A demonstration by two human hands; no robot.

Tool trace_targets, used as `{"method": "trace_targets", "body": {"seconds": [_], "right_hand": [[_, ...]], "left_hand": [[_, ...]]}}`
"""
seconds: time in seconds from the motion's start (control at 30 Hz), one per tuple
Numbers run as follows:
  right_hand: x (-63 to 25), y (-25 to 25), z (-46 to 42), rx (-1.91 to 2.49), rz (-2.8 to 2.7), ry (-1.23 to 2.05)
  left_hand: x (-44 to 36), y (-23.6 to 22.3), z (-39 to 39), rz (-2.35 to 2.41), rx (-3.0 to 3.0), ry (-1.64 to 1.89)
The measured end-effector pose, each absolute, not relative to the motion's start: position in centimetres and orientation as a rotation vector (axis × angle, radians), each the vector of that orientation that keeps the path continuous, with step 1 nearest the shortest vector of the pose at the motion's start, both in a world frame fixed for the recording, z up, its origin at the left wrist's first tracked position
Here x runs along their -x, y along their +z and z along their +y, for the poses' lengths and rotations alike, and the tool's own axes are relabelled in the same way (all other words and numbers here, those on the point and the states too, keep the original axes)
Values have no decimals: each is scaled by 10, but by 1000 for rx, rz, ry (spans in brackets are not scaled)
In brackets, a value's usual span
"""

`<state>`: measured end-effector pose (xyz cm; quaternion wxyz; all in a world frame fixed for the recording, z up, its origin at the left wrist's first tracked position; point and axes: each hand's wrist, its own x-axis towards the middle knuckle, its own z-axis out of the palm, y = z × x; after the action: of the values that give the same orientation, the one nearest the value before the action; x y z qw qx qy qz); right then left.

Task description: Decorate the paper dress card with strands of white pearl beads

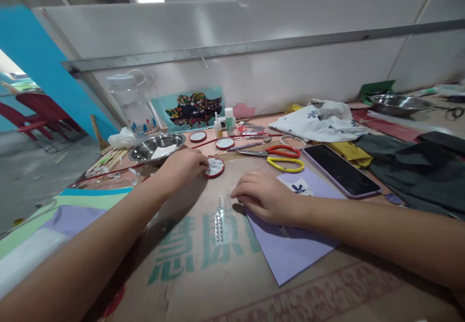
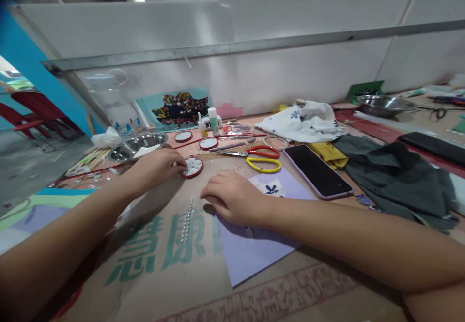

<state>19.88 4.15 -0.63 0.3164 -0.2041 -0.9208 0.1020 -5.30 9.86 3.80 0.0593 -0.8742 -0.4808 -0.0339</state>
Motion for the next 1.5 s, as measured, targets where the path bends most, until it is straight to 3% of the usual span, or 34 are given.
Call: {"method": "trace_targets", "body": {"seconds": [0.47, 1.5], "right_hand": [[-199, -9, 43, 594, -2367, 348], [-202, -8, 45, 459, -2258, 348]], "left_hand": [[41, 34, 89, -1254, 2595, 32], [47, 33, 98, -1626, 2617, -235]]}}
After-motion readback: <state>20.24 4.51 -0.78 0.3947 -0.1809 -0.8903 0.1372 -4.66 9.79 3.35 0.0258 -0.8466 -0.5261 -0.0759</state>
